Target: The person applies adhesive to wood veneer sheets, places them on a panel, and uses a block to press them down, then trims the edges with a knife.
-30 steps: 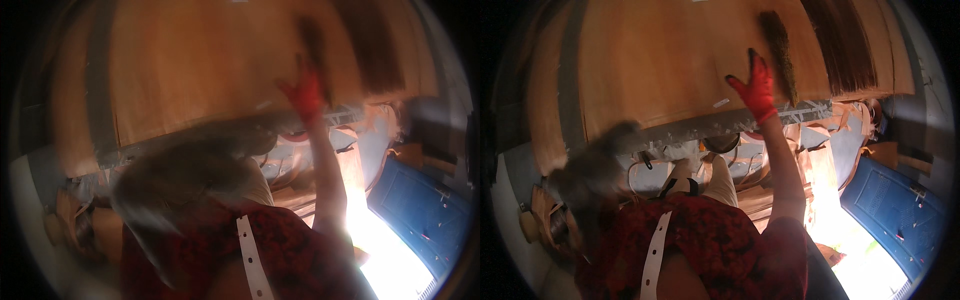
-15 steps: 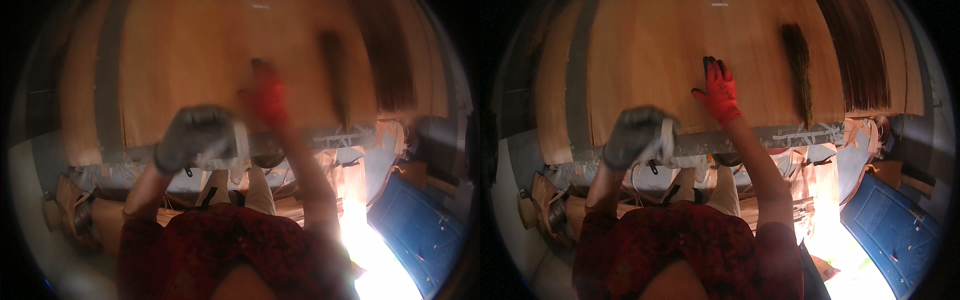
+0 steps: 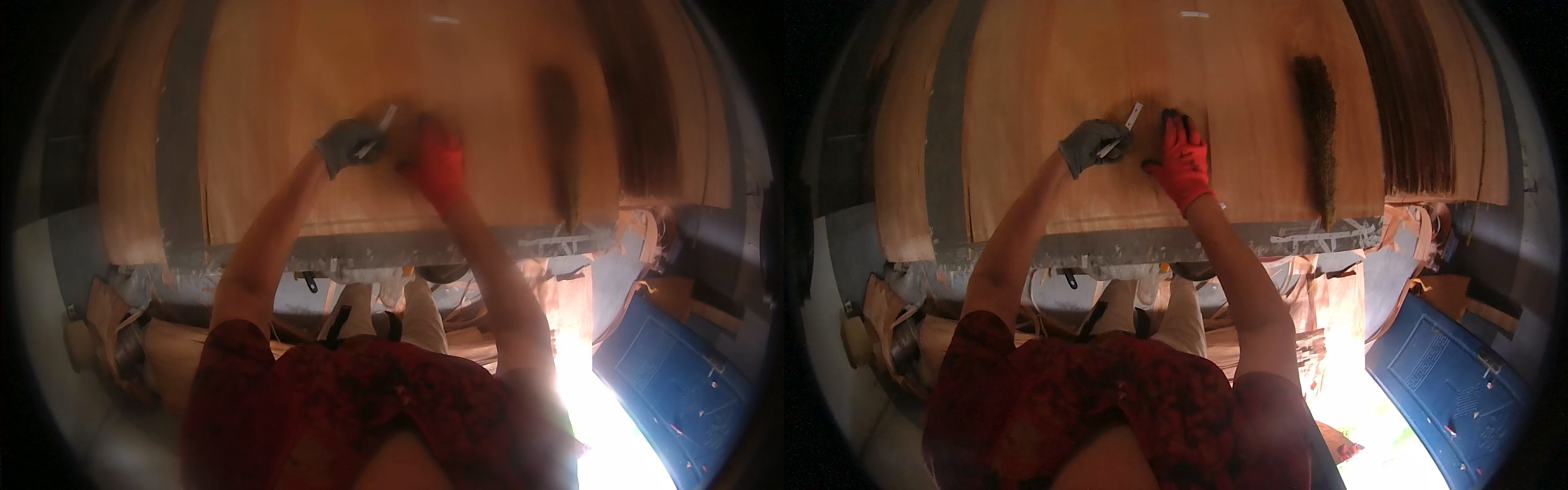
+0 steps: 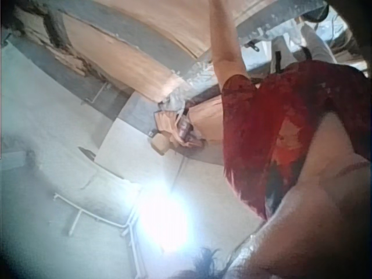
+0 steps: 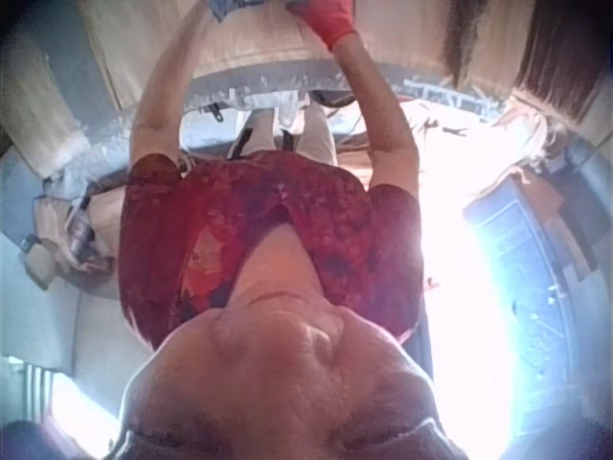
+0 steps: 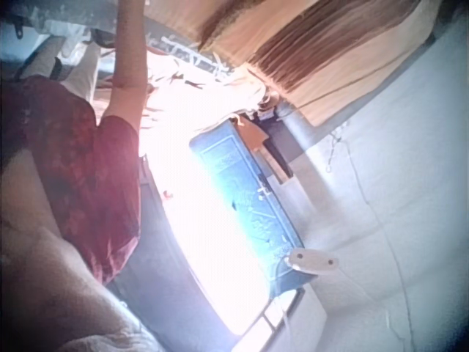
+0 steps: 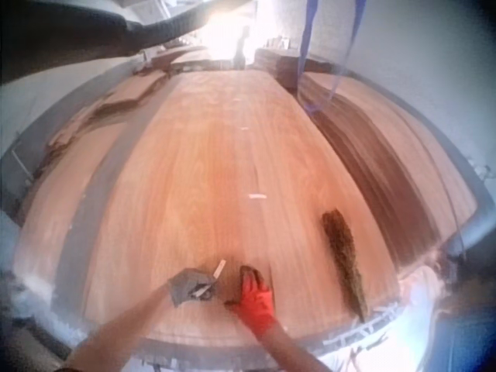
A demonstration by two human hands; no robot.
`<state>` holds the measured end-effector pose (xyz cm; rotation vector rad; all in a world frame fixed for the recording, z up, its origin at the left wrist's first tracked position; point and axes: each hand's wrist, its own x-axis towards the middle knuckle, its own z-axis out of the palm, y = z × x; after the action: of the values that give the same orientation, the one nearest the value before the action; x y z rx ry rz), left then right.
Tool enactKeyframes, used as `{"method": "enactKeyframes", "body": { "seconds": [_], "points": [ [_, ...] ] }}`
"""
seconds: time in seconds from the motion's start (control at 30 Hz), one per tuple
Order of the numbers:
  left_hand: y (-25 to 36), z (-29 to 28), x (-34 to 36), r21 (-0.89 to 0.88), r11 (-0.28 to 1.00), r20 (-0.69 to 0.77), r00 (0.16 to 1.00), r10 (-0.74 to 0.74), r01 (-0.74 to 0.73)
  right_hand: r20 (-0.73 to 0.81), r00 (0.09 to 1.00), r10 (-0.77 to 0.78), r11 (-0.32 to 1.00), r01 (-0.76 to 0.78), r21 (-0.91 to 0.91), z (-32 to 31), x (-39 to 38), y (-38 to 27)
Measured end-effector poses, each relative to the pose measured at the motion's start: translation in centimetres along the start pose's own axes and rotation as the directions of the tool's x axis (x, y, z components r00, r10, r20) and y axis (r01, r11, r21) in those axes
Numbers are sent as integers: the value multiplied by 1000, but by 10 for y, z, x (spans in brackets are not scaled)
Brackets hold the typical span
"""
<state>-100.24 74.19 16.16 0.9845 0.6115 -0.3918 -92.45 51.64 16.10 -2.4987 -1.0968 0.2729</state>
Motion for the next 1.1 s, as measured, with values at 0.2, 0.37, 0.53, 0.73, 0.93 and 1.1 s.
{"method": "enactKeyframes", "body": {
  "seconds": [0.2,0.37,0.53,0.73,0.93,1.1],
  "points": [
    [-5,6,-6,36,999,-75,997,8,-5,93,973,-210,969,220,-109,-9,13,-10],
    [-9,18,-18,-10,1000,-160,987,13,-15,171,935,-310,912,344,-225,-12,21,-16],
    [-7,13,-35,302,951,-194,981,-10,69,196,936,-293,889,343,-305,-8,25,-12],
    [40,-1,-76,467,877,-283,959,28,112,158,951,-267,921,300,-247,-23,23,-6],
    [48,61,-44,395,918,-141,986,89,-26,-154,978,139,984,-154,-89,-28,-24,88],
    [26,82,62,350,927,78,990,114,-134,-138,975,173,949,-127,290,-45,-26,50]
  ]
}}
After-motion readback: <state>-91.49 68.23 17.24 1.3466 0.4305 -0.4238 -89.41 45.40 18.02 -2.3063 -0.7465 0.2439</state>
